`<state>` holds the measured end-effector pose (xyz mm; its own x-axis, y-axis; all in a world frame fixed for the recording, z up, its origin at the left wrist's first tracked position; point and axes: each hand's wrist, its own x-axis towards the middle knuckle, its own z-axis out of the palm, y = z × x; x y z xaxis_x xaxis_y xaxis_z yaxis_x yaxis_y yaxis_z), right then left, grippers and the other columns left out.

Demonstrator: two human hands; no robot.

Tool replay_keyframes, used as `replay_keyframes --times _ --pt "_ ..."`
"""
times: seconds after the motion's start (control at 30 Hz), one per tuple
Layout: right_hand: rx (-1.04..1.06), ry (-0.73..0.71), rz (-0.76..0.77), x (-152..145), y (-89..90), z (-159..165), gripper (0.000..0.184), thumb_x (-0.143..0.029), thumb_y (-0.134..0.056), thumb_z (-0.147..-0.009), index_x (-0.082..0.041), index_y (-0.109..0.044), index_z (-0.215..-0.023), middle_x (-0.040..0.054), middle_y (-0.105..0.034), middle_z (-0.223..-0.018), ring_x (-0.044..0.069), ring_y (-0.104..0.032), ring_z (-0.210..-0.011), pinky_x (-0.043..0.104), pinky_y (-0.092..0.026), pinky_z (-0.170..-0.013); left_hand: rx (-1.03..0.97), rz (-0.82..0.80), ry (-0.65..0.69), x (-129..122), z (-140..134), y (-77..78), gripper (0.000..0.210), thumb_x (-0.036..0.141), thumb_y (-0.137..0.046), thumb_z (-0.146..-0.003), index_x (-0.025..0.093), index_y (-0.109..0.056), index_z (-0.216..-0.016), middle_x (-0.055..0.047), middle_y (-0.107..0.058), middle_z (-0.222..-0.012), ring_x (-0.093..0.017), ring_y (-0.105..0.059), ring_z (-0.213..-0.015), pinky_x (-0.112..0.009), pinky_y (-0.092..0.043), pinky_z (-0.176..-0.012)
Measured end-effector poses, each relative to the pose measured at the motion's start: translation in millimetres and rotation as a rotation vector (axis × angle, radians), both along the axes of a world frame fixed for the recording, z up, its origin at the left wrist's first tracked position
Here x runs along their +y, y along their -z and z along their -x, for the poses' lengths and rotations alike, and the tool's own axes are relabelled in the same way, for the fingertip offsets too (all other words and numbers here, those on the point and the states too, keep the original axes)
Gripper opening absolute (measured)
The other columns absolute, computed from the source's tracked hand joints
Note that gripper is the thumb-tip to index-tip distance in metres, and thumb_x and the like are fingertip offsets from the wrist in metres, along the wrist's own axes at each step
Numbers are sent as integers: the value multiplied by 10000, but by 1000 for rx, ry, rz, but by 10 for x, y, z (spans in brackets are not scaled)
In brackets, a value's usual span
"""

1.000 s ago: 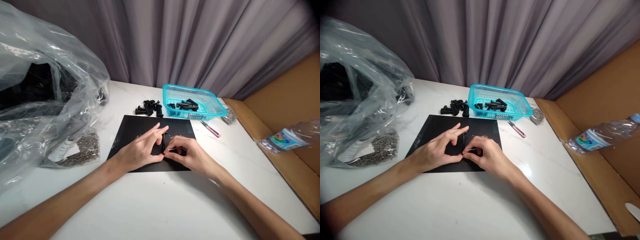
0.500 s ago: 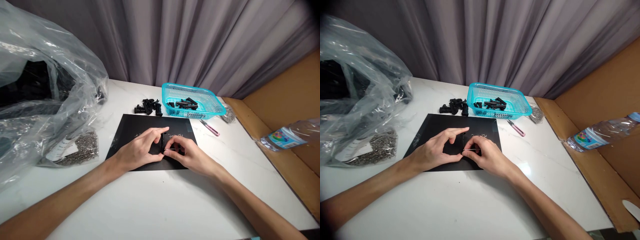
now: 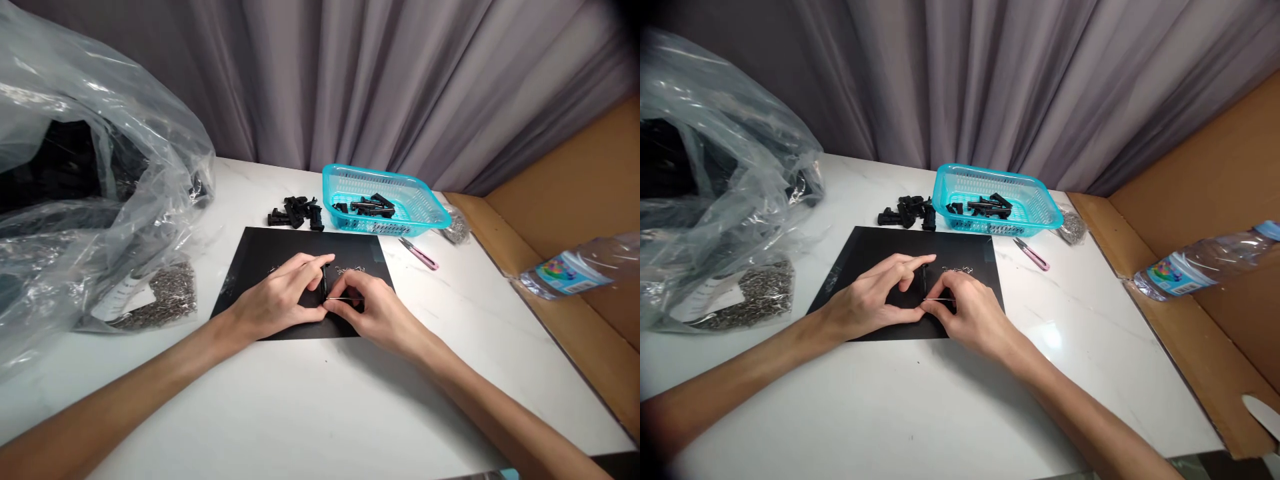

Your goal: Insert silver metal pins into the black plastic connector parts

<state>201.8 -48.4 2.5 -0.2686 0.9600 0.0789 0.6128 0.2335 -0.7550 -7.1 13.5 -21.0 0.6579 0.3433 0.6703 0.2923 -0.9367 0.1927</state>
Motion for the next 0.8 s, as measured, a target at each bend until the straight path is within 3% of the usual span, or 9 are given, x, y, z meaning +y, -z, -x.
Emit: replay_keyframes --times 0.13,0.2,0.27,0.4,0.53,0.6,0.73,0.8 --pt "5 18 13 11 8 1 116 -289 -683 -942 -223 -647 -854 -2 -698 -887 155 -569 -760 280 -396 -675 7 89 -32 -13 2 22 505 157 -728 -851 214 -478 -1286 -7 -601 -943 -216 -714 -1058 -353 -629 -942" --pt "42 -19 56 35 2 -36 149 -342 -681 -949 -223 -644 -868 -17 -668 -837 143 -540 -721 273 -384 -656 14 208 -57 -20 6 27 395 205 -745 -846 240 -468 -1125 -42 -656 -1096 -242 -694 -1186 -365 -615 -981" --pt "81 -37 86 69 -12 -97 236 -436 -665 -961 -220 -627 -872 -31 -605 -770 134 -490 -667 271 -367 -621 32 349 -88 -15 10 15 427 288 -781 -830 259 -413 -1044 -60 -667 -1241 -256 -680 -1240 -370 -612 -981" --pt "116 166 -150 134 -47 -218 406 -505 -460 -1060 -215 -539 -788 -1 -520 -786 162 -492 -731 313 -406 -707 92 562 -139 25 14 -52 619 454 -837 -774 282 -375 -1149 -65 -676 -1321 -271 -696 -1224 -377 -599 -967" --pt "114 242 -311 139 -55 -250 486 -484 -327 -1103 -220 -572 -776 59 -568 -905 220 -543 -947 383 -419 -927 148 518 -151 65 17 -105 745 488 -838 -774 278 -370 -1315 -80 -666 -1380 -298 -634 -1310 -445 -517 -1076" --pt "113 205 -264 125 -38 -236 500 -525 -334 -1096 -221 -616 -817 53 -569 -873 214 -552 -904 381 -439 -910 162 471 -172 73 23 -111 791 504 -843 -765 273 -381 -1365 -84 -674 -1376 -317 -599 -1343 -495 -479 -1115" --pt "333 96 -25 109 42 -188 496 -585 -359 -1076 -208 -631 -902 -29 -464 -645 138 -488 -574 298 -456 -606 134 523 -183 77 33 -90 927 519 -852 -744 266 -350 -1481 -78 -702 -1305 -288 -649 -1268 -472 -525 -1078" --pt "467 26 43 111 88 -165 438 -578 -457 -1051 -193 -634 -941 -24 -533 -689 118 -527 -557 273 -469 -562 93 541 -173 81 34 -71 960 499 -867 -726 250 -357 -1500 -85 -689 -1306 -263 -685 -1197 -433 -557 -1046"
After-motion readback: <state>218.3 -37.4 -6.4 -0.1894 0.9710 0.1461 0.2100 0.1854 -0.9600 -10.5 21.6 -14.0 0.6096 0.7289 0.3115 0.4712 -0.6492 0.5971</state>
